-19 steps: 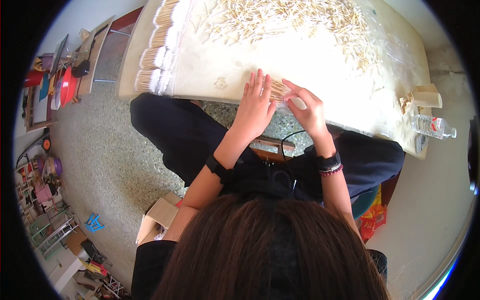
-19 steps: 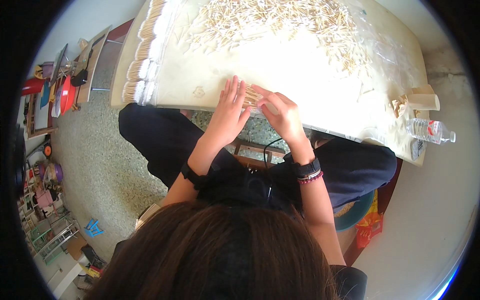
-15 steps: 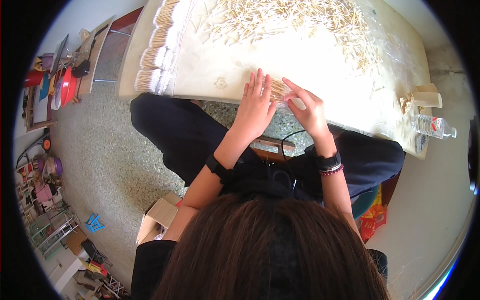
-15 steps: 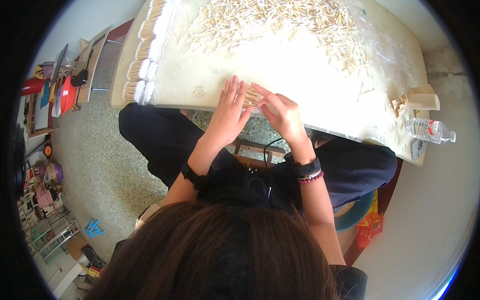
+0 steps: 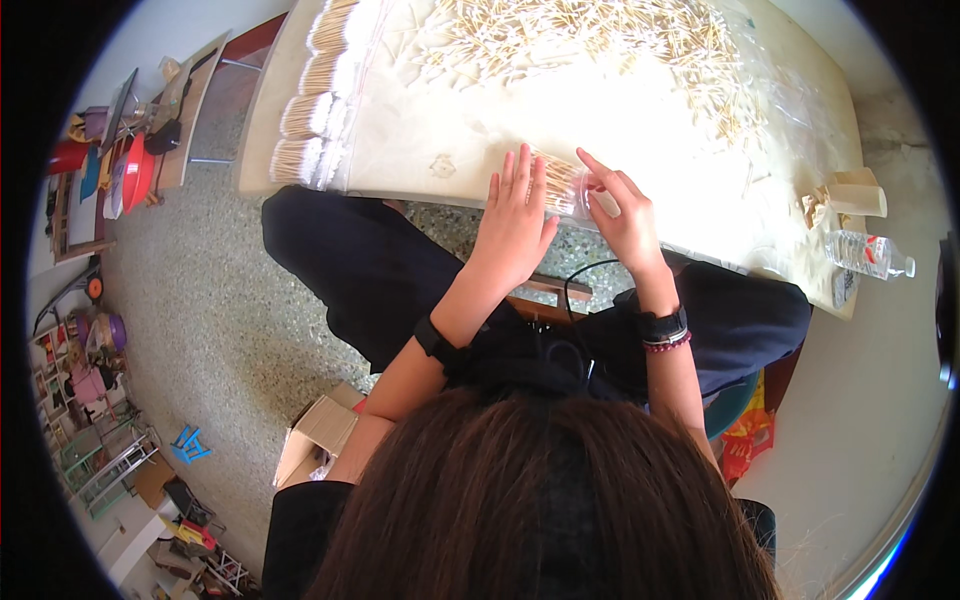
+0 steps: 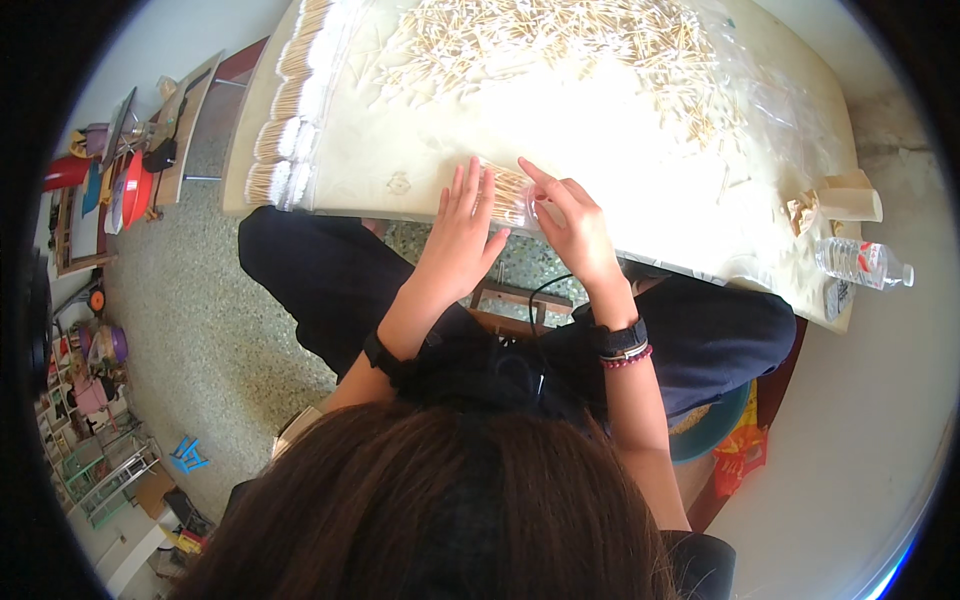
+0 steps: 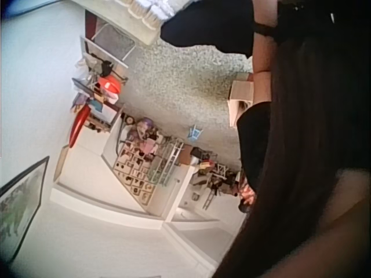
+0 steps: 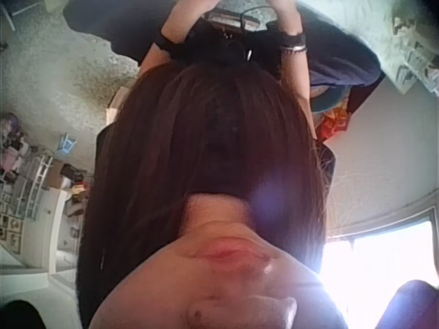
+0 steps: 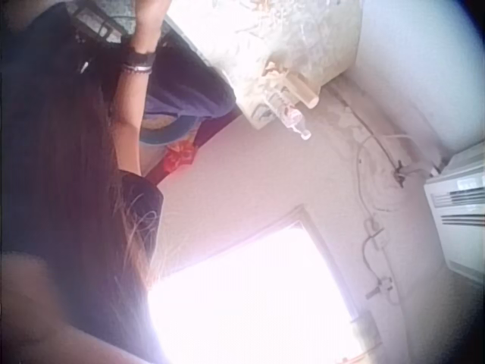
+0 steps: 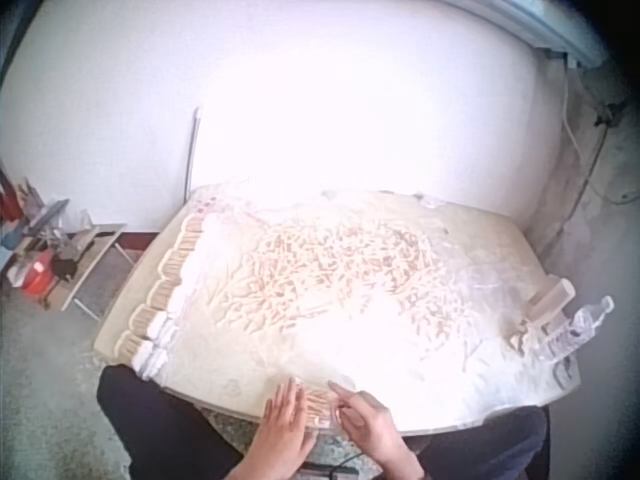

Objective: The recorder is organizing cotton swabs into bundles and placing them into small plastic bags.

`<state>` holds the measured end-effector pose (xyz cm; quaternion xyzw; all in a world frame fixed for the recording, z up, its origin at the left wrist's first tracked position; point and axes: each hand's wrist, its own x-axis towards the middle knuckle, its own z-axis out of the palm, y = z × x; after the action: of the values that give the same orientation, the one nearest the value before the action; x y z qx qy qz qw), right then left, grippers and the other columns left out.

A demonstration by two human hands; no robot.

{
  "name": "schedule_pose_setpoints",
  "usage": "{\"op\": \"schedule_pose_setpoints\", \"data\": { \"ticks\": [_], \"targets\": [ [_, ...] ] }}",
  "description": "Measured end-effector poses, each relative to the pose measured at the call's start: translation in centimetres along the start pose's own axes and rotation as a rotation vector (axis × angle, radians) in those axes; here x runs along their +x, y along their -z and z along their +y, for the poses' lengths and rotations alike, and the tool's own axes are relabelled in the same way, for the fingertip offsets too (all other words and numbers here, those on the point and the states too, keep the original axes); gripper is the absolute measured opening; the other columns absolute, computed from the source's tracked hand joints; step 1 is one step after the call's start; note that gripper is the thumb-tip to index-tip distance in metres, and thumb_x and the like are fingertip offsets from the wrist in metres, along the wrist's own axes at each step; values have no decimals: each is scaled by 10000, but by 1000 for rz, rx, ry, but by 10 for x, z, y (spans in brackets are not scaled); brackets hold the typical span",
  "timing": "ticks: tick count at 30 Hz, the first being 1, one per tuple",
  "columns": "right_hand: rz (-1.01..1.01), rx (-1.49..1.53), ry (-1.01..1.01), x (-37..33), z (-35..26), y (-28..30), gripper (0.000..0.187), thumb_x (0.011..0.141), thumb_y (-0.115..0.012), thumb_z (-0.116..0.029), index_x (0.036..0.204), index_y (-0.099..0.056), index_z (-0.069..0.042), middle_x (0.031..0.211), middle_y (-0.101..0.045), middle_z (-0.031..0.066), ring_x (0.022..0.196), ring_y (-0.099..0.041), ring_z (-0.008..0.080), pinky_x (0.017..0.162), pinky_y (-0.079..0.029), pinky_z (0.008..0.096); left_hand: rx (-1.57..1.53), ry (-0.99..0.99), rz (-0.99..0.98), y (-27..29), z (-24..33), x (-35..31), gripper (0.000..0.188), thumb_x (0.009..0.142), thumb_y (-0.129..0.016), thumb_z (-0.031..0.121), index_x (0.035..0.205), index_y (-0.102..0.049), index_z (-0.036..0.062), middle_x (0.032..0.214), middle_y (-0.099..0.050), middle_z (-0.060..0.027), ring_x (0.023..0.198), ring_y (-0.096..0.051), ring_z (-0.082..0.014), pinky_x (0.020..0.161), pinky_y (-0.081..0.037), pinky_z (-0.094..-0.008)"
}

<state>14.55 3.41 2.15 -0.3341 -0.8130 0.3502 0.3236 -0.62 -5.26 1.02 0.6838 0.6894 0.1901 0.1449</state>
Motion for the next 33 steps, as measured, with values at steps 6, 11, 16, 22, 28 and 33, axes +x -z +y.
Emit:
{"op": "schedule_pose_setpoints", "data": {
  "ticks": [6, 11, 16, 22, 28, 33],
  "targets": [
    [-33, -55, 28, 1, -1, 2, 629, 729, -610, 79, 1297, -520, -174, 815, -623, 91, 772, -615, 215, 733, -509, 334, 21, 27, 5, -1, 2, 2, 695, 868, -571, 212, 1392, -213, -74, 1477, -129, -256, 1359, -176, -419, 1083, -218, -515],
    [-45, -64, 2, 1, -8, 1, 697, 717, -619, 73, 1347, -457, -176, 783, -616, 83, 735, -613, 203, 709, -513, 322, 61, 38, 23, -2, 5, 2, 710, 846, -594, 204, 1384, -228, -81, 1472, -154, -252, 1361, -183, -404, 1094, -208, -495],
    [-34, -12, -97, 4, -14, 1, 737, 722, -607, 73, 1389, -376, -138, 745, -575, 69, 713, -588, 177, 705, -498, 300, 69, 41, 23, -1, 8, 1, 725, 835, -607, 192, 1383, -223, -85, 1470, -161, -250, 1362, -182, -400, 1098, -205, -486],
    [-22, 37, -128, 4, -11, -2, 684, 724, -610, 68, 1354, -400, -96, 749, -572, 73, 734, -577, 191, 713, -494, 311, 89, 56, 13, -1, 9, 1, 743, 829, -615, 192, 1386, -210, -86, 1471, -161, -249, 1366, -177, -396, 1100, -205, -481],
    [-60, -9, -66, 5, -15, 3, 684, 728, -608, 62, 1357, -405, -113, 775, -595, 70, 725, -592, 192, 707, -499, 306, 92, 59, 8, -3, 9, 2, 759, 832, -611, 196, 1397, -187, -80, 1473, -155, -246, 1369, -171, -392, 1099, -206, -485],
    [-54, -9, -113, 6, -16, 1, 646, 729, -617, 45, 1324, -413, -106, 766, -602, 77, 719, -601, 194, 694, -501, 304, 87, 63, 4, -3, 9, 2, 771, 833, -608, 198, 1404, -169, -76, 1476, -150, -245, 1374, -158, -389, 1100, -204, -486]
  ]
}}
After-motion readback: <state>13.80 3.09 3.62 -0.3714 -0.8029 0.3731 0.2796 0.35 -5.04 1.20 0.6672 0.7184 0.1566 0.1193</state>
